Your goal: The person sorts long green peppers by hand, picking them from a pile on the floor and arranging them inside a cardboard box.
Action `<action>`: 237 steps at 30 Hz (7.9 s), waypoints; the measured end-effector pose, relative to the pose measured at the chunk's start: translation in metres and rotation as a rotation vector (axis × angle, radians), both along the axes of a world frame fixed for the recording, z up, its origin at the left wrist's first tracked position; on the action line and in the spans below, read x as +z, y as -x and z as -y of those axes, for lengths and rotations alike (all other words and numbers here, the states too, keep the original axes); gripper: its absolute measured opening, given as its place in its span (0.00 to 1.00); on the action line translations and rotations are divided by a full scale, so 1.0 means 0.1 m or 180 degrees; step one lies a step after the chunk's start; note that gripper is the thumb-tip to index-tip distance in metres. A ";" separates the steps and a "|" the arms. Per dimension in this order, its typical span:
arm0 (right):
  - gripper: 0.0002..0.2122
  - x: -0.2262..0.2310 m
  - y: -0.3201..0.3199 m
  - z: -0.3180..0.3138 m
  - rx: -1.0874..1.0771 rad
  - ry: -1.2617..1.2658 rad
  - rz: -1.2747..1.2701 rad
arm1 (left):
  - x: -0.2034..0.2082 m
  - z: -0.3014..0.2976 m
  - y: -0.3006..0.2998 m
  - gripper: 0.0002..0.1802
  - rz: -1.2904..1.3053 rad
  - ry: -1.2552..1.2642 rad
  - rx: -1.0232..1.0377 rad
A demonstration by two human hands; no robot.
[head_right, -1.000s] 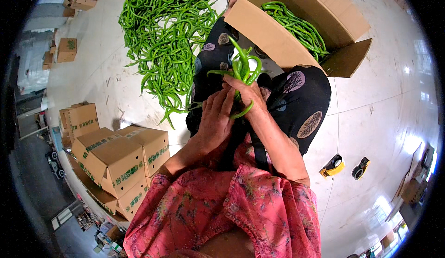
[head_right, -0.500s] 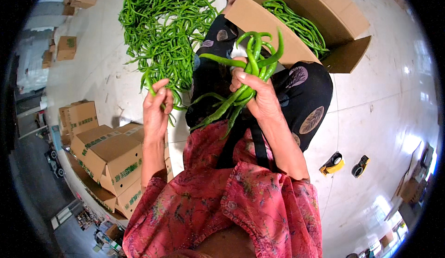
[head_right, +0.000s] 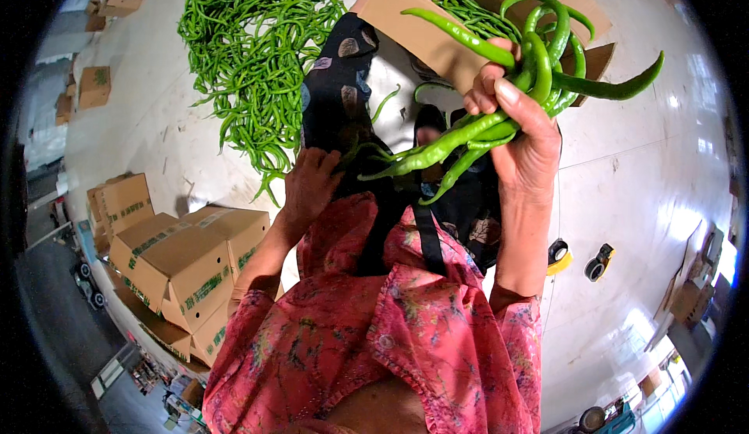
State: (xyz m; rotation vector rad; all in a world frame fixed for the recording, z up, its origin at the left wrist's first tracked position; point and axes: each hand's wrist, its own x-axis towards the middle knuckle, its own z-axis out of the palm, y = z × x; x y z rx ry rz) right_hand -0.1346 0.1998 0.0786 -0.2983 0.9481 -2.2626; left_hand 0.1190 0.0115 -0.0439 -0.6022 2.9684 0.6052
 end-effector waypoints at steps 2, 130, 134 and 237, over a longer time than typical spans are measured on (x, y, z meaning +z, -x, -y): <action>0.25 0.02 0.07 -0.05 -0.0200 -0.0098 0.0019 | -0.01 -0.01 0.01 0.19 -0.0022 0.0085 -0.0206; 0.26 -0.13 0.42 -0.73 -0.0099 0.1814 0.0629 | 0.54 0.22 1.06 0.11 -0.1424 -0.5365 0.1781; 0.26 -0.12 0.41 -0.73 -0.0109 0.1762 0.0609 | 0.70 0.22 1.09 0.13 -0.1696 -0.5345 0.1641; 0.24 -0.13 0.48 -0.69 -0.0326 0.1671 0.0615 | -1.37 -0.09 1.34 0.11 0.0526 -0.4880 0.2454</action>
